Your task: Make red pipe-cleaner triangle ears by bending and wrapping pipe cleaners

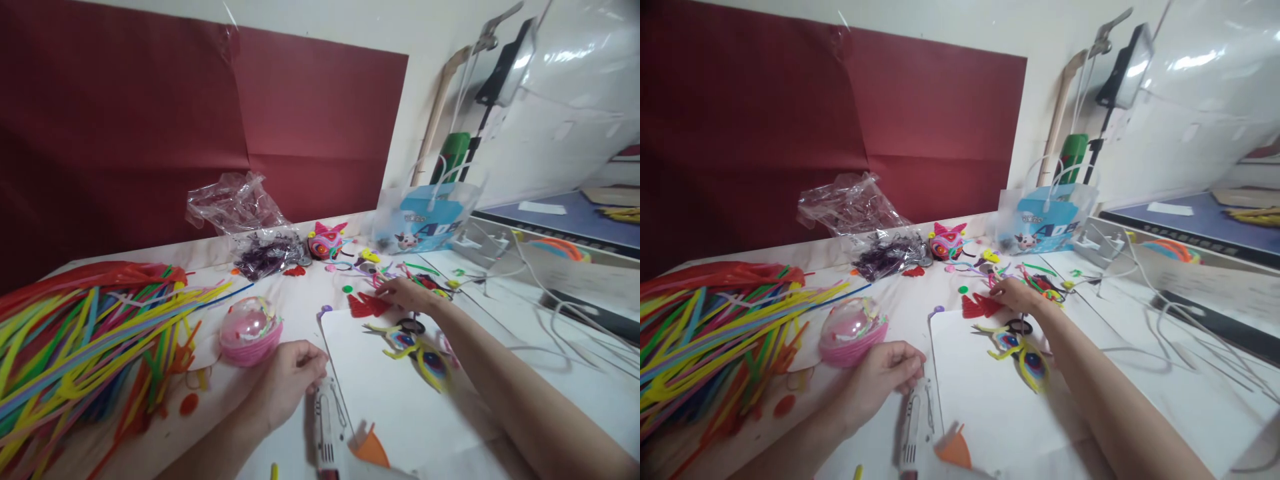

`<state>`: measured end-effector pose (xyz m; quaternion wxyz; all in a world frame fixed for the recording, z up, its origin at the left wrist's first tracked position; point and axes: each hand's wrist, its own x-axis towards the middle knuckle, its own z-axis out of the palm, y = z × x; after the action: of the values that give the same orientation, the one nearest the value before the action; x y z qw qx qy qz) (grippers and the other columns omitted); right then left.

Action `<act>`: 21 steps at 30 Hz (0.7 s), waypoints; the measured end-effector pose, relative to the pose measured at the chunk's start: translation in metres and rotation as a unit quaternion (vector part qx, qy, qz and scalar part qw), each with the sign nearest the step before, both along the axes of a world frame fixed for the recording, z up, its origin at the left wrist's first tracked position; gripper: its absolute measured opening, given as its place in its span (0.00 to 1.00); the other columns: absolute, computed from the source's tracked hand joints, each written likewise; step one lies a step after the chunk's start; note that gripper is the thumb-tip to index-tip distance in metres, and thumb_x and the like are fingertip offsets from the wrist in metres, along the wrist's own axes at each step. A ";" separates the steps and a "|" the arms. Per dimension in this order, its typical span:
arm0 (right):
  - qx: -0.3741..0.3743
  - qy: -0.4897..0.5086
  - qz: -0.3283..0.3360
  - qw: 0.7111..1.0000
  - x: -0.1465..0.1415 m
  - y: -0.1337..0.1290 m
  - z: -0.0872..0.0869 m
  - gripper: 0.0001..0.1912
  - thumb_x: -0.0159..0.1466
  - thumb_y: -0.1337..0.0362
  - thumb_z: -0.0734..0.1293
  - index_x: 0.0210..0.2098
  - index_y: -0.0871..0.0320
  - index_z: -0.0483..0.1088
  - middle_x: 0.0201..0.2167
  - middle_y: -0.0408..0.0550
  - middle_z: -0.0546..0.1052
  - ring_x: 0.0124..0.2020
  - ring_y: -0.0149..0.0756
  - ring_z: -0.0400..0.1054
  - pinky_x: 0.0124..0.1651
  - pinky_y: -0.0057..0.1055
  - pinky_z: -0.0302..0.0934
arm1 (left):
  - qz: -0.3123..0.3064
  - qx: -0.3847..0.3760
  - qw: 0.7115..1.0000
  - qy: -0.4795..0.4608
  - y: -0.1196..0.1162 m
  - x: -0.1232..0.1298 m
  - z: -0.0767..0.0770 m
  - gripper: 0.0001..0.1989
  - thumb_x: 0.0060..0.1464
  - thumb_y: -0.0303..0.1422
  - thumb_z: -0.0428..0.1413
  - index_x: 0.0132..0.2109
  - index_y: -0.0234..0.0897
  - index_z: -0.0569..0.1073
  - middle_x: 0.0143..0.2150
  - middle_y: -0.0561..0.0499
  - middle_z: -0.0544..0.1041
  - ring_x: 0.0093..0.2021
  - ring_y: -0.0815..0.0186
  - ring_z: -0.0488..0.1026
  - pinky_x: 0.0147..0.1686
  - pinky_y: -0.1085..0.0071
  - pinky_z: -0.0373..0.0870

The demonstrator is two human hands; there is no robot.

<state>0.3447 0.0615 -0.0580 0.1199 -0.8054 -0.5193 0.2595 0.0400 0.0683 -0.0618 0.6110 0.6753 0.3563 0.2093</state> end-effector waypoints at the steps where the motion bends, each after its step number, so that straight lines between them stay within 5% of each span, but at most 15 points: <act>1: 0.004 -0.007 -0.001 1.000 0.001 -0.001 0.002 0.13 0.64 0.63 0.62 0.48 0.60 0.66 0.46 0.50 0.70 0.41 0.40 0.68 0.40 0.40 0.66 | 0.000 0.002 1.000 0.002 0.000 0.000 0.001 0.10 0.48 0.34 0.53 0.31 0.30 0.72 0.25 0.52 0.71 0.25 0.70 0.67 0.25 0.73 0.62; 8: 0.017 -0.072 0.022 0.997 0.011 -0.013 0.015 0.13 0.64 0.62 0.63 0.47 0.61 0.66 0.45 0.49 0.71 0.40 0.40 0.69 0.39 0.39 0.66 | -0.003 0.025 1.000 0.019 0.000 0.002 0.002 0.09 0.48 0.33 0.52 0.30 0.31 0.72 0.25 0.51 0.71 0.25 0.69 0.67 0.25 0.73 0.61; 16: 0.012 -0.124 0.159 0.979 -0.036 -0.015 0.021 0.12 0.64 0.63 0.62 0.46 0.59 0.67 0.47 0.50 0.70 0.43 0.40 0.68 0.43 0.40 0.64 | -0.002 0.033 0.999 0.028 0.001 0.000 0.000 0.10 0.49 0.34 0.52 0.31 0.32 0.73 0.26 0.51 0.72 0.26 0.68 0.67 0.26 0.72 0.62; 21: -0.014 -0.151 0.189 0.970 -0.047 -0.017 0.023 0.11 0.64 0.62 0.62 0.44 0.60 0.68 0.44 0.49 0.71 0.40 0.39 0.69 0.42 0.39 0.65 | -0.006 0.038 0.999 0.027 0.001 0.001 0.000 0.10 0.49 0.34 0.51 0.31 0.32 0.73 0.26 0.51 0.72 0.27 0.68 0.67 0.26 0.72 0.62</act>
<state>0.2977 0.0445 -0.0348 -0.0222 -0.7241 -0.6705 0.1600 0.0409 0.0690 -0.0621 0.5768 0.7053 0.3601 0.2007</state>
